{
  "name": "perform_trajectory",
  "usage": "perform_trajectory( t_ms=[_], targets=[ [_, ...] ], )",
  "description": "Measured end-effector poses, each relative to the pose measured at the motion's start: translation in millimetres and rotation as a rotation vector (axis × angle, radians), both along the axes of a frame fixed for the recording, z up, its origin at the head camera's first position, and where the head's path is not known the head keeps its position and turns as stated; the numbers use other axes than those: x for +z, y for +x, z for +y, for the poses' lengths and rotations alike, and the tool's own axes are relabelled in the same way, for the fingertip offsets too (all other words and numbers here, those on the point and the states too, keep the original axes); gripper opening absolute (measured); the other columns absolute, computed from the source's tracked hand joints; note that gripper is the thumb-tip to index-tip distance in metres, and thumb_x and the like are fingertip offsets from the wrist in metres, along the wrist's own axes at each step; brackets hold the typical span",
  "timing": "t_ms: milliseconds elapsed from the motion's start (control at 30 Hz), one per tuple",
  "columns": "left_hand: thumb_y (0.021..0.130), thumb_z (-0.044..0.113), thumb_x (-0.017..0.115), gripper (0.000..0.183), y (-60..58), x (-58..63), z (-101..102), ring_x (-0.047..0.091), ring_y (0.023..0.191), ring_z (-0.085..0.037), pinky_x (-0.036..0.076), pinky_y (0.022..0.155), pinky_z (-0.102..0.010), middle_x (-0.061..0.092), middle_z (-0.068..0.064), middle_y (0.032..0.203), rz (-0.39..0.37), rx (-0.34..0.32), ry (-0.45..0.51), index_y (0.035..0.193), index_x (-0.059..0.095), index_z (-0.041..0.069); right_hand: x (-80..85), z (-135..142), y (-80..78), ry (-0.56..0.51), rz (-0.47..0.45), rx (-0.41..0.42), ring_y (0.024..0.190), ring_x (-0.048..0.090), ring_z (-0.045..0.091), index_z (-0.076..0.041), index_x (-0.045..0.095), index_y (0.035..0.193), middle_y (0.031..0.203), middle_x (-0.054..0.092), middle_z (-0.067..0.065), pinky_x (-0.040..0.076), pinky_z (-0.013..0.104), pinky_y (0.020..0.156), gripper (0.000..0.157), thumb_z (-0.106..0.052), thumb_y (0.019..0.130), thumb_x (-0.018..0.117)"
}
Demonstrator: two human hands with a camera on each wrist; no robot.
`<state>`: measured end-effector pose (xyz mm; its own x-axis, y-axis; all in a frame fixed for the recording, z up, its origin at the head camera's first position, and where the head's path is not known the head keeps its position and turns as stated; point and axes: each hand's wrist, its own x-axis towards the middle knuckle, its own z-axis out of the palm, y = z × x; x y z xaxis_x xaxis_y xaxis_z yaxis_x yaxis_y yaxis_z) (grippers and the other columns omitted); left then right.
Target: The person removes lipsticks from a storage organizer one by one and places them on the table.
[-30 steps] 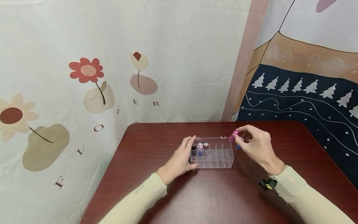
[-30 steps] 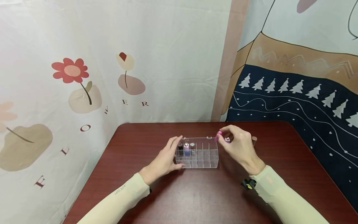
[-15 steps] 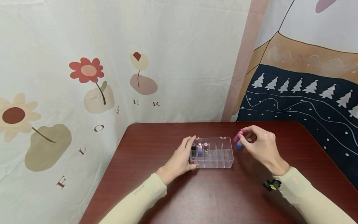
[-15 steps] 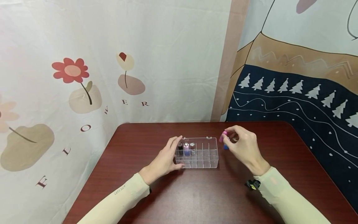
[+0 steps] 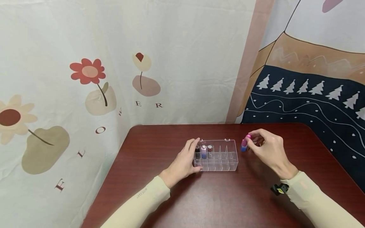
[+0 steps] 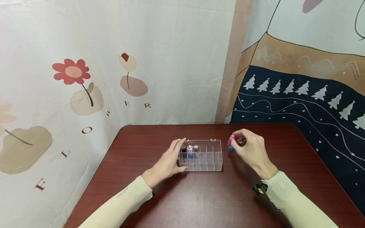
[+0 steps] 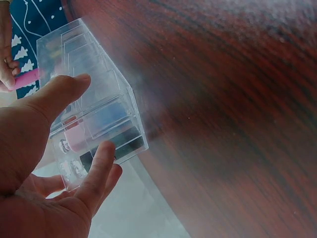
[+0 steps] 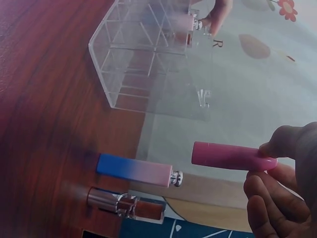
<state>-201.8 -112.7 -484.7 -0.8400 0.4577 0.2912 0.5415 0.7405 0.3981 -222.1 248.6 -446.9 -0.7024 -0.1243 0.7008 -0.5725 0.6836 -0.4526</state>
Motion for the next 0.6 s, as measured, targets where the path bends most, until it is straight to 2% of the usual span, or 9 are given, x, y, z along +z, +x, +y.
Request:
perform_trajectory(
  t_ms=[200,600],
  targets=[
    [0.081,0.018,0.110,0.125,-0.9,-0.7,0,0.062,0.151,-0.043,0.059,0.127,-0.050,0.047,-0.025,0.169,0.001,-0.006,0.008,0.178,0.033,-0.002,-3.6,2,-0.8,0.008,0.002,-0.009,0.073,0.078,0.023,-0.008,0.085,0.107,0.090,0.086,0.003,0.055,0.005,0.074,0.026,0.003,0.087,0.096],
    [0.082,0.019,0.110,0.126,-1.5,-1.6,0,0.062,0.152,-0.043,0.058,0.129,-0.050,0.047,-0.025,0.170,-0.010,-0.002,0.010,0.179,0.033,-0.001,-11.6,7,-0.4,0.031,-0.055,-0.009,0.075,0.077,0.018,-0.006,0.085,0.112,0.091,0.086,0.005,0.055,0.003,0.075,0.028,0.003,0.088,0.095]
  ],
)
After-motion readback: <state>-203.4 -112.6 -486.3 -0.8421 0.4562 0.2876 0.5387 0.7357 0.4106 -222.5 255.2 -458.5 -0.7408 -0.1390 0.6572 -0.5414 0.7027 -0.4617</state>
